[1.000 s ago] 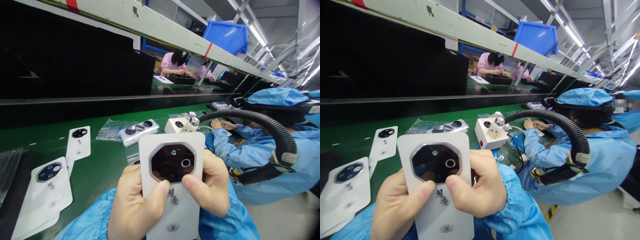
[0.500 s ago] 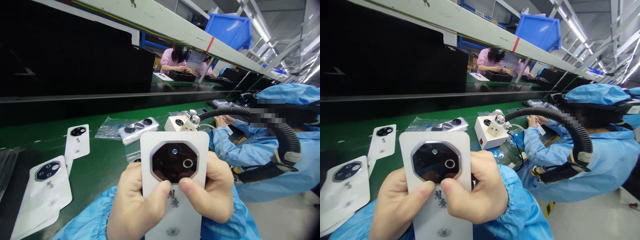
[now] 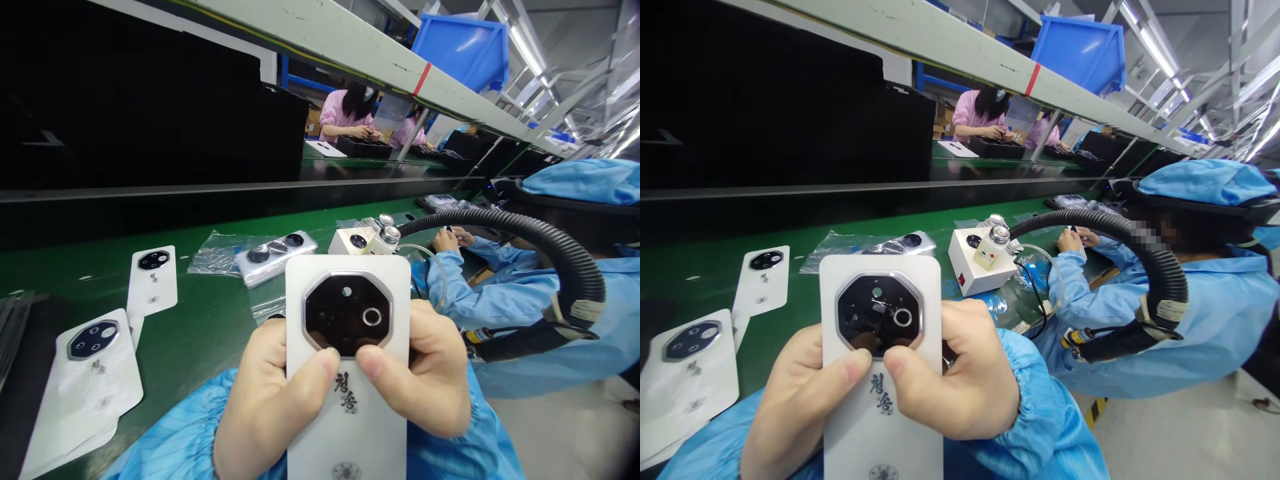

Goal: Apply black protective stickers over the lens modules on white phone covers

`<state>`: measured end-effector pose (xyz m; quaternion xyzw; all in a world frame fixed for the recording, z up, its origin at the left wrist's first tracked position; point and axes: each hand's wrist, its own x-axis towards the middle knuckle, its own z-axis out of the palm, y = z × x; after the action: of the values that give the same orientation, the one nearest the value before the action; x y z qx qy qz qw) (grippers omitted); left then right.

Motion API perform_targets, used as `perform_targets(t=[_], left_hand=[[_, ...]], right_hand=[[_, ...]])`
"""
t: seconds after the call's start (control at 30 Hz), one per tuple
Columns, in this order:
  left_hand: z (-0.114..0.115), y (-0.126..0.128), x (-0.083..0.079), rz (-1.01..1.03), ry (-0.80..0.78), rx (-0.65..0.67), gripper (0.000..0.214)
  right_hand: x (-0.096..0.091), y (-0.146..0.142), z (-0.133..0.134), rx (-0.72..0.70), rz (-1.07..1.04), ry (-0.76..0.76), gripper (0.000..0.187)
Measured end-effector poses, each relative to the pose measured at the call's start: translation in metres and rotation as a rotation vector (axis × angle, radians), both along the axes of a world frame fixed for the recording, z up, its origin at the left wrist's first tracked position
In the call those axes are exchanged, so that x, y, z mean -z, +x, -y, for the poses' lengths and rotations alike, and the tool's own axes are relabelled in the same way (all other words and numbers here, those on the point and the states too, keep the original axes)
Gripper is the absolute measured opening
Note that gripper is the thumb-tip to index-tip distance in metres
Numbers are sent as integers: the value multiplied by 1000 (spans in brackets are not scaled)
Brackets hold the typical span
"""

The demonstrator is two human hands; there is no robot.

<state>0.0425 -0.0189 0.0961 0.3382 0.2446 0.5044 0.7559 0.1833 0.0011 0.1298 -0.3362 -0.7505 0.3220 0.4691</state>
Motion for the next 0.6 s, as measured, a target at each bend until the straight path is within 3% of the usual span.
perform_targets(t=[0.43, 0.6], left_hand=[[-3, 5, -2, 8, 79, -24, 16], [-4, 5, 2, -32, 138, -43, 13]], right_hand=[[2, 1, 0, 3, 9, 5, 23], [4, 4, 3, 80, 35, 45, 25]])
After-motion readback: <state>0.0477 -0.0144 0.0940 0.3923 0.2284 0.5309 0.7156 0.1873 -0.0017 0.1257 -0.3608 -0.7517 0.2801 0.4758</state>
